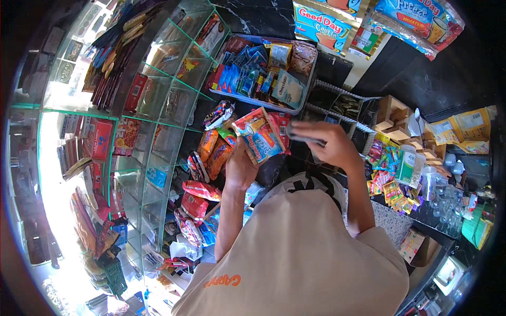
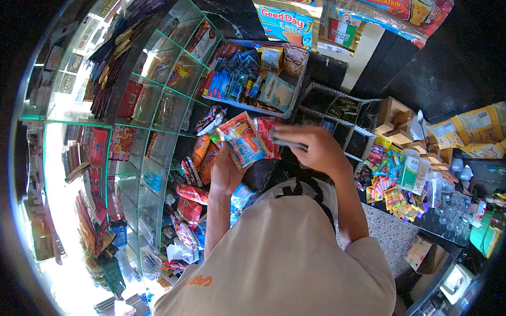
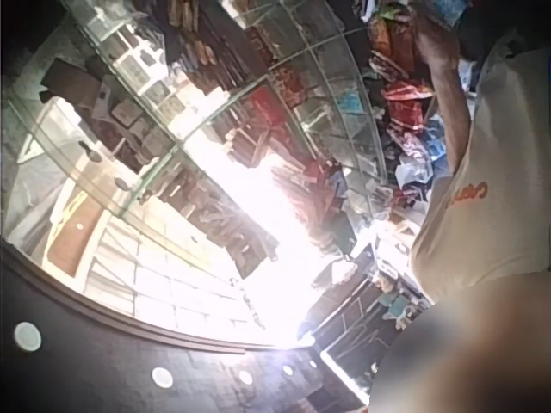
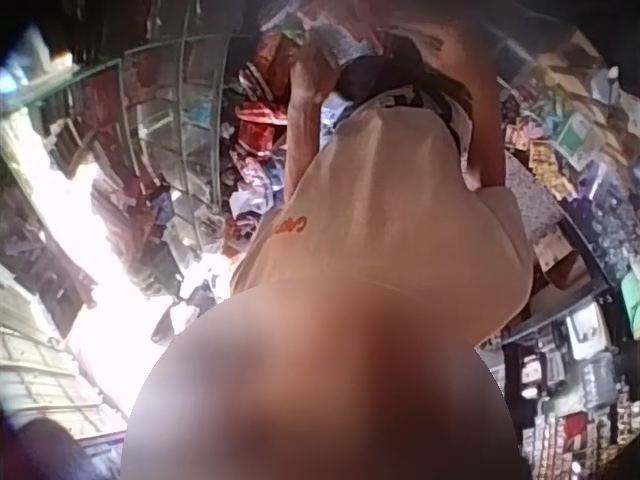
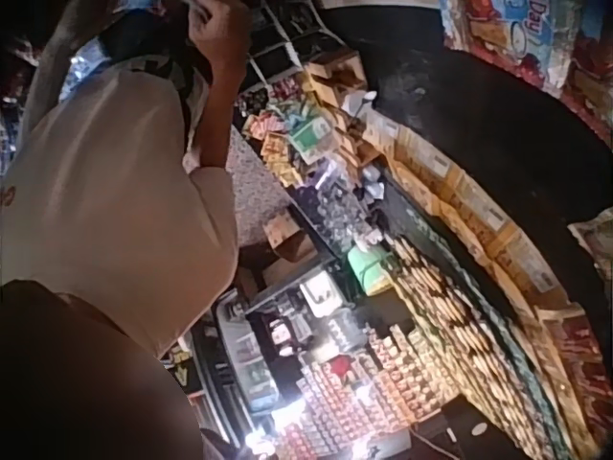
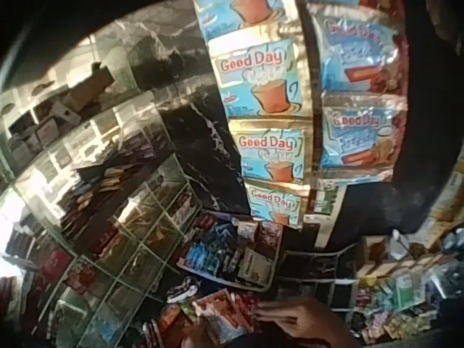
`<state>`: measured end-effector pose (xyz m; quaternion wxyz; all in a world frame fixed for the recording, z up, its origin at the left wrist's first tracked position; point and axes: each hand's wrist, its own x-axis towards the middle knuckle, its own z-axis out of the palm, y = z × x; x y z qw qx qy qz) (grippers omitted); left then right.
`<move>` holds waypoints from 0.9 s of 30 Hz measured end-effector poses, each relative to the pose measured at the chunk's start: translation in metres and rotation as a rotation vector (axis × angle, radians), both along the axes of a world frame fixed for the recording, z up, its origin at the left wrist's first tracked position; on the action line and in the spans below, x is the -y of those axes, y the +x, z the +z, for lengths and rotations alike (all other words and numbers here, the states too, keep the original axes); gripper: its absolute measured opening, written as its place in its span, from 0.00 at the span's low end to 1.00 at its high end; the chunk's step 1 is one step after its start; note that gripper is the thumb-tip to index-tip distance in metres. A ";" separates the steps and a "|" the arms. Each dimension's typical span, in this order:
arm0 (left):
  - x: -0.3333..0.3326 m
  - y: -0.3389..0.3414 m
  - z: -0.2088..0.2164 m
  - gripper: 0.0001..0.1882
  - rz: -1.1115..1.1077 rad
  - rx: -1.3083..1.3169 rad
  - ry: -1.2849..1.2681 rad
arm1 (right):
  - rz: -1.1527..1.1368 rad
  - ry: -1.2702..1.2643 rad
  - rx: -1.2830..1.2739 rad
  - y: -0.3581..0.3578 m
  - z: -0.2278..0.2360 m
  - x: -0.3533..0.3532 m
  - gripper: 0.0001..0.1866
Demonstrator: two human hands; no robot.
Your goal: Wiping down individual snack packages with a cloth in a retail or prep area.
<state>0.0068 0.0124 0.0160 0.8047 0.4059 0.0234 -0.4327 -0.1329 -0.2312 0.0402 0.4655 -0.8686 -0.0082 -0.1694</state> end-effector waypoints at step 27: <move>-0.002 0.002 -0.021 0.25 -0.086 0.120 -0.044 | 0.317 0.311 -0.144 0.017 0.005 -0.034 0.27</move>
